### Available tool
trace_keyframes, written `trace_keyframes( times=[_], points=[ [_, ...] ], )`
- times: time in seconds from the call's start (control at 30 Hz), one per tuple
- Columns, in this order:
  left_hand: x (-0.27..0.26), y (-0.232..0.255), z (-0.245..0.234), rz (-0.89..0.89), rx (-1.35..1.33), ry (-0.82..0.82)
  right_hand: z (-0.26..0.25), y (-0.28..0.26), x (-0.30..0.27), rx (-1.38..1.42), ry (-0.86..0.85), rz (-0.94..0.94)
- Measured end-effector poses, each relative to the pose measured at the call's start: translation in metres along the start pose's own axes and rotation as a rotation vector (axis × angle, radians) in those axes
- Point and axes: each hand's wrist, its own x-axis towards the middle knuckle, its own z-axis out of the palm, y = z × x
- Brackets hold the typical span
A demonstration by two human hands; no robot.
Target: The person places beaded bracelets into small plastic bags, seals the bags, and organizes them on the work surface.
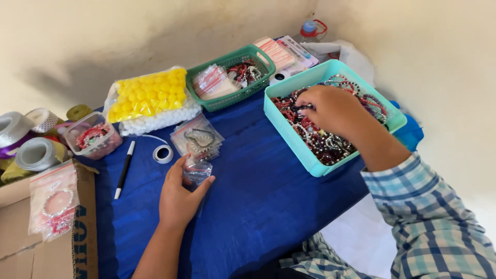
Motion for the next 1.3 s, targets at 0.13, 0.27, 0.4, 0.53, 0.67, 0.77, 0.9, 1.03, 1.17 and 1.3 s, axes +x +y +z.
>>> trace_keyframes(
  times=[0.13, 0.27, 0.4, 0.53, 0.67, 0.77, 0.9, 1.03, 1.17, 1.3],
  points=[
    [0.0, 0.0, 0.001, 0.002, -0.027, -0.001, 0.024, 0.056, 0.007, -0.038, -0.08, -0.021],
    [0.001, -0.002, 0.002, -0.031, -0.073, -0.009, 0.034, 0.066, 0.011, -0.05, -0.239, -0.097],
    [0.0, -0.004, 0.003, -0.047, -0.103, -0.009, 0.042, 0.069, 0.012, -0.073, -0.25, -0.123],
    [0.0, -0.004, 0.003, -0.044, -0.1, -0.002, 0.043, 0.073, 0.011, -0.127, -0.274, -0.14],
    [0.0, -0.005, 0.004, -0.046, -0.121, -0.016, 0.049, 0.09, 0.011, 0.057, -0.182, -0.166],
    [0.0, -0.004, 0.003, -0.042, -0.141, -0.02, 0.041, 0.091, 0.01, 0.224, -0.143, -0.084],
    [0.001, -0.004, 0.004, -0.042, -0.146, -0.021, 0.061, 0.128, 0.014, 0.723, -0.145, 0.023],
    [0.001, -0.004, 0.003, -0.053, -0.144, -0.022, 0.063, 0.134, 0.017, 0.972, -0.129, 0.191],
    [0.002, -0.005, 0.003, -0.065, -0.132, -0.023, 0.05, 0.125, 0.018, 1.252, -0.1, 0.377],
    [0.002, -0.005, 0.004, -0.05, -0.148, -0.017, 0.045, 0.123, 0.017, 1.619, -0.089, 0.355]
  ],
)
